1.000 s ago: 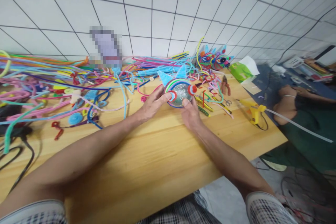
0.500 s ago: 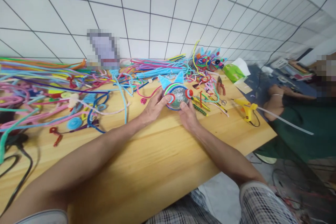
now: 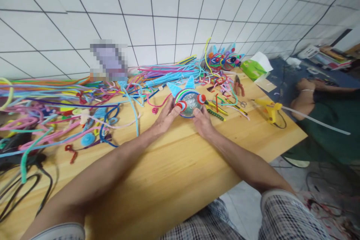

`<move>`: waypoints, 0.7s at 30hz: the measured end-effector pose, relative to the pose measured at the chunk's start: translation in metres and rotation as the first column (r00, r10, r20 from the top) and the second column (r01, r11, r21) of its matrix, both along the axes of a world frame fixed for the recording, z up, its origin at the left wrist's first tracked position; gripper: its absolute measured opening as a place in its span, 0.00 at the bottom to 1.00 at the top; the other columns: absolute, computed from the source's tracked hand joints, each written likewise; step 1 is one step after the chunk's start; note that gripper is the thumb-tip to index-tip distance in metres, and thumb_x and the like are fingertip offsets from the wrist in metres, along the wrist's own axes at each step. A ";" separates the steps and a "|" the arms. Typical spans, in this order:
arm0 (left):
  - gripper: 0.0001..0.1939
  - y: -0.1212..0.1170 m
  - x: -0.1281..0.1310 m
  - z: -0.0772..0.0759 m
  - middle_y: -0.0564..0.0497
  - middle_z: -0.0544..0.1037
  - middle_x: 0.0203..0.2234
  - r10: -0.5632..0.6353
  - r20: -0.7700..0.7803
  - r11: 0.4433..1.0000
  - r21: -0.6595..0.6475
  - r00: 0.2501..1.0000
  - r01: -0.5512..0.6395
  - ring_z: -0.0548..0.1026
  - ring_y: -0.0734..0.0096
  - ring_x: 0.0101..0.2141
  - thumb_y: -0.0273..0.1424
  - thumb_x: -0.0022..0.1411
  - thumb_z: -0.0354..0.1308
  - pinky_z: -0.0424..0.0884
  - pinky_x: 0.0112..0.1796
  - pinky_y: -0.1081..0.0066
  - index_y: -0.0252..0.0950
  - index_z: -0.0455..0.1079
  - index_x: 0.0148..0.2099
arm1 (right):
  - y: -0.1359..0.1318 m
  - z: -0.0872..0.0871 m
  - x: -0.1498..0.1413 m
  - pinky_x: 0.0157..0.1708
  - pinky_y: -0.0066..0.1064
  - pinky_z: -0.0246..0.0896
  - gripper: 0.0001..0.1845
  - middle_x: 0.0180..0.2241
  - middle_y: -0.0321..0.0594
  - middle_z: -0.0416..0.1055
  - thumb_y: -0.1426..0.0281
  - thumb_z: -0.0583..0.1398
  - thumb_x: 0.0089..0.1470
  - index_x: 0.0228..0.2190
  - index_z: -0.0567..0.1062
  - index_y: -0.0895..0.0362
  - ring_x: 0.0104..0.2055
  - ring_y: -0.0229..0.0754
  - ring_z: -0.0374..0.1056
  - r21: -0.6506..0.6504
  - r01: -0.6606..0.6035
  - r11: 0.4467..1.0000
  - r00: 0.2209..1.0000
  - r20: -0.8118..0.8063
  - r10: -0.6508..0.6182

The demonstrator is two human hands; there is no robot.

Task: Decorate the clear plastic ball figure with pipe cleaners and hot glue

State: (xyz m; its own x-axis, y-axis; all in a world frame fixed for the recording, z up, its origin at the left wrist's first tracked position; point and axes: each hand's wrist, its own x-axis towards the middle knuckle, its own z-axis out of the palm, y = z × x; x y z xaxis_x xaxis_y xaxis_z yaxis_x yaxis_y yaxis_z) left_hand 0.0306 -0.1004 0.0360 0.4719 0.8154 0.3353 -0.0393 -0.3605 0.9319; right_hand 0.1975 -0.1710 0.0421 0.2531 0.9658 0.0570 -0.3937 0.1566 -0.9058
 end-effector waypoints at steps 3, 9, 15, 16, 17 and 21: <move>0.39 0.003 0.004 0.002 0.42 0.82 0.48 -0.042 0.083 0.997 -0.061 0.996 0.048 0.78 0.48 0.58 0.69 0.64 0.63 0.79 0.58 0.54 0.39 0.73 0.56 | 0.000 0.000 -0.001 0.60 0.50 0.79 0.41 0.55 0.41 0.84 0.43 0.79 0.43 0.53 0.76 0.45 0.56 0.53 0.81 -0.010 -0.005 1.000 1.000 0.013 0.005; 0.47 0.012 0.006 0.004 0.37 0.80 0.56 -0.108 0.144 0.987 -0.105 0.984 0.124 0.80 0.49 0.55 0.69 0.57 0.69 0.79 0.57 0.54 0.36 0.71 0.62 | 0.003 -0.004 0.001 0.57 0.48 0.79 0.39 0.53 0.39 0.85 0.44 0.79 0.42 0.51 0.76 0.46 0.53 0.52 0.81 -0.038 0.001 0.999 1.000 0.013 0.000; 0.69 0.017 0.001 0.002 0.29 0.68 0.72 -0.067 0.008 0.997 -0.040 0.998 0.067 0.76 0.38 0.63 0.59 0.41 0.84 0.80 0.57 0.48 0.39 0.60 0.77 | 0.008 -0.004 0.005 0.62 0.42 0.73 0.40 0.55 0.38 0.84 0.47 0.79 0.43 0.53 0.75 0.46 0.55 0.47 0.79 0.015 0.131 0.991 0.991 0.026 -0.131; 0.70 0.017 0.002 0.003 0.28 0.66 0.73 -0.048 -0.010 0.999 -0.020 0.999 0.047 0.77 0.38 0.63 0.58 0.40 0.85 0.80 0.57 0.48 0.40 0.58 0.78 | 0.008 -0.003 0.006 0.63 0.42 0.72 0.39 0.55 0.38 0.84 0.48 0.79 0.43 0.53 0.75 0.46 0.56 0.46 0.79 0.026 0.141 0.990 0.989 0.029 -0.142; 0.72 0.017 0.003 0.005 0.28 0.66 0.72 -0.039 -0.023 0.999 -0.005 0.999 0.039 0.78 0.38 0.62 0.57 0.40 0.85 0.80 0.57 0.48 0.40 0.57 0.79 | 0.009 -0.002 0.006 0.64 0.42 0.71 0.39 0.55 0.38 0.84 0.49 0.79 0.43 0.53 0.75 0.47 0.56 0.46 0.79 0.035 0.141 0.989 0.989 0.032 -0.142; 0.69 0.011 0.011 0.022 0.32 0.76 0.63 -0.017 -0.011 0.999 0.044 1.000 0.018 0.80 0.42 0.58 0.57 0.40 0.85 0.81 0.57 0.49 0.38 0.59 0.76 | 0.007 0.004 0.004 0.64 0.42 0.72 0.42 0.56 0.40 0.83 0.51 0.80 0.40 0.54 0.74 0.47 0.58 0.48 0.79 0.072 0.075 0.995 0.996 0.042 -0.078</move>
